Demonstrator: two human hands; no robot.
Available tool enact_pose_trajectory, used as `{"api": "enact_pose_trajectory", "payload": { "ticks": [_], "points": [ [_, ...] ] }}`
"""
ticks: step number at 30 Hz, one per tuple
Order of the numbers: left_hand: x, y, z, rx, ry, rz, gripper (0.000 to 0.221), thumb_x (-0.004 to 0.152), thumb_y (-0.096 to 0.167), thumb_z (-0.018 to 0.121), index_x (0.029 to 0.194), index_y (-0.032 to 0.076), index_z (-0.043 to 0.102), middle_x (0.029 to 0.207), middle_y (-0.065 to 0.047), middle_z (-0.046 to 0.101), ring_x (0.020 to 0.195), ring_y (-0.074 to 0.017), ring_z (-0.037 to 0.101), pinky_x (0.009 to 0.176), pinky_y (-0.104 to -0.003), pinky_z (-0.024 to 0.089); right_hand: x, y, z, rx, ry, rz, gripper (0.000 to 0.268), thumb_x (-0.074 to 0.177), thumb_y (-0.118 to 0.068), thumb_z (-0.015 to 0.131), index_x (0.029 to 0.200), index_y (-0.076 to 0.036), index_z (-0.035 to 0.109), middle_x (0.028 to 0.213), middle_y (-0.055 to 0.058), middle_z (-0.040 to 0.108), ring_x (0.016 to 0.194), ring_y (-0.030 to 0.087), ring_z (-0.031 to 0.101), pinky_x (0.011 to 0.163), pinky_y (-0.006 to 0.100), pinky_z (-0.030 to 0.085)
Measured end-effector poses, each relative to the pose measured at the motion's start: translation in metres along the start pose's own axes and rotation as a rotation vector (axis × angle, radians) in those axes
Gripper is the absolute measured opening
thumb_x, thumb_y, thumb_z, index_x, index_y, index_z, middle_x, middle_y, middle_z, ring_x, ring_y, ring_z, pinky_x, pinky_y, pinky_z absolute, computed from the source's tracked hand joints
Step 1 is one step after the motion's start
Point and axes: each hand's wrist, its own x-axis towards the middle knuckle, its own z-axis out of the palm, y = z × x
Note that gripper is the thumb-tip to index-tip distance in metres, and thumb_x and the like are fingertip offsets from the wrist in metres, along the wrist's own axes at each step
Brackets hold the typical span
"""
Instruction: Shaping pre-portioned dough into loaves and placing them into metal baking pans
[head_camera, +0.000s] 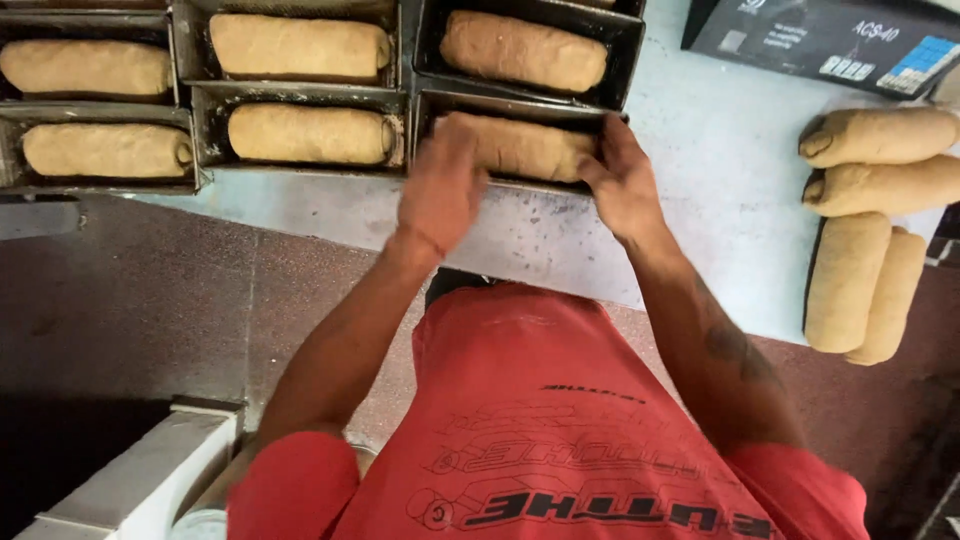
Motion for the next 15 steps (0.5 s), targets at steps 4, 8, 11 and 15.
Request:
{"api": "enact_pose_trajectory", "payload": {
  "ticks": [4, 8, 11, 15],
  "points": [
    [-0.025, -0.007, 0.035, 0.133, 0.034, 0.223, 0.082, 0.11, 0.031, 0.087, 0.171, -0.008, 0.049, 0.18, -0.035, 0.036, 0.166, -0.0531, 0.039, 0.136, -0.06, 0.04, 0.012, 0.064, -0.008, -0.209, 0.075, 0.062, 0.031, 0.108, -0.023, 0.071, 0.137, -0.012, 0.073, 0.11, 0.004, 0.066, 0.109, 0.021, 0.064, 0.095, 0.044, 0.05],
    [-0.016, -0.019, 0.054, 0.176, 0.013, 0.247, 0.083, 0.108, 0.029, 0.085, 0.171, -0.009, 0.046, 0.182, -0.036, 0.032, 0.168, -0.052, 0.037, 0.139, -0.06, 0.035, 0.005, 0.041, 0.012, -0.286, -0.031, -0.063, 0.071, 0.111, -0.012, 0.061, 0.174, 0.01, 0.039, 0.174, 0.04, 0.043, 0.164, 0.054, 0.038, 0.139, 0.064, 0.028],
    [-0.019, -0.019, 0.048, 0.122, -0.025, 0.224, 0.078, 0.111, 0.029, 0.081, 0.171, -0.008, 0.047, 0.181, -0.035, 0.035, 0.167, -0.0514, 0.041, 0.138, -0.059, 0.037, -0.012, 0.025, 0.021, -0.401, -0.101, -0.19, 0.076, 0.115, -0.01, 0.066, 0.18, 0.007, 0.031, 0.184, 0.038, 0.027, 0.168, 0.053, 0.03, 0.142, 0.062, 0.026],
    [-0.015, -0.011, 0.04, 0.111, -0.152, 0.196, 0.098, 0.105, 0.046, 0.085, 0.173, -0.01, 0.042, 0.183, -0.038, 0.03, 0.168, -0.0552, 0.035, 0.14, -0.062, 0.033, -0.031, 0.008, 0.046, -0.82, -0.224, -0.436, 0.065, 0.117, -0.021, 0.07, 0.175, 0.002, 0.05, 0.182, 0.03, 0.04, 0.163, 0.052, 0.044, 0.135, 0.063, 0.036]
  ]
}}
